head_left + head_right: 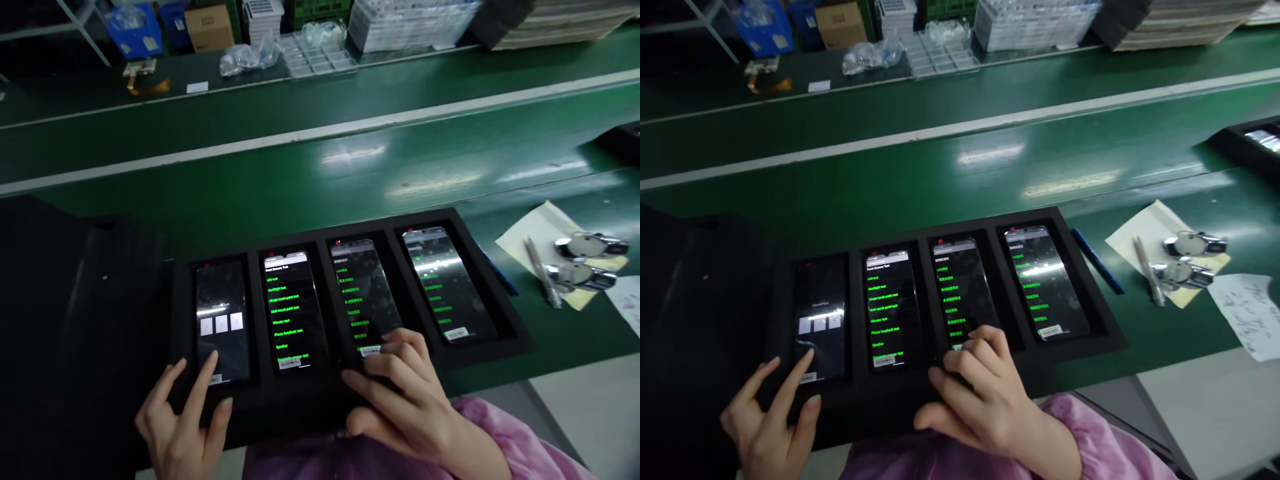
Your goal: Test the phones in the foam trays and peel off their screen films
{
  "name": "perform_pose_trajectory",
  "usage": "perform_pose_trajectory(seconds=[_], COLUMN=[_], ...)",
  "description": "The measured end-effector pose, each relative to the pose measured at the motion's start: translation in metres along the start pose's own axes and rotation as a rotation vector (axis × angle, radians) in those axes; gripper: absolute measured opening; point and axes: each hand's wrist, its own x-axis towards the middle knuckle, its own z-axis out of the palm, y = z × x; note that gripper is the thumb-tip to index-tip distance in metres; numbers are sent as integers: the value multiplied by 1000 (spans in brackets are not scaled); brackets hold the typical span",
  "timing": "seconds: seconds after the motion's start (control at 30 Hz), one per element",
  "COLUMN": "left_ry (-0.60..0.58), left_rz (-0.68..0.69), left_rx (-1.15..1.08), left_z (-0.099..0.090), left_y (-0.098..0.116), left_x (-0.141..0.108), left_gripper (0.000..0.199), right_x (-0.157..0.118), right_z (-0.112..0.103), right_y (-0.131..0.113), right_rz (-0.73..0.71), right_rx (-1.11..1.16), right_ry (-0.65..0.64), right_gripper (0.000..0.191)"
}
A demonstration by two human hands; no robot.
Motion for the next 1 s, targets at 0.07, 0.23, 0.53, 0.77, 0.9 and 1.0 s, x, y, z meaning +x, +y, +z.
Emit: perform_pose_trajectory(seconds=[0.07,0.23,0.53,0.77,0.9,1.0], left_ry=[-9,-53,-122,-163,-5,-41], left_rz=[-5,-33,-31,44,-19,-87], left_rx=[1,-7,70,99,-24,-16], left_z=[-1,-3,-17,-12,-14,-19], left_y=[1,2,16,27,20,10], left_x=[0,-1,25,56,44,31], left_gripper=[53,44,37,54,59,59], right_x=[9,33,20,11,9,7], right_z=[7,25,28,39,40,40], right_y=[0,3,8,1,-1,0], right_rz=[30,30,-11,101,103,107], right_rx=[-53,-113,-125,-35,-52,-43], right_ry=[2,-27,5,-51,-51,-41], right_gripper=[38,44,29,35,38,37])
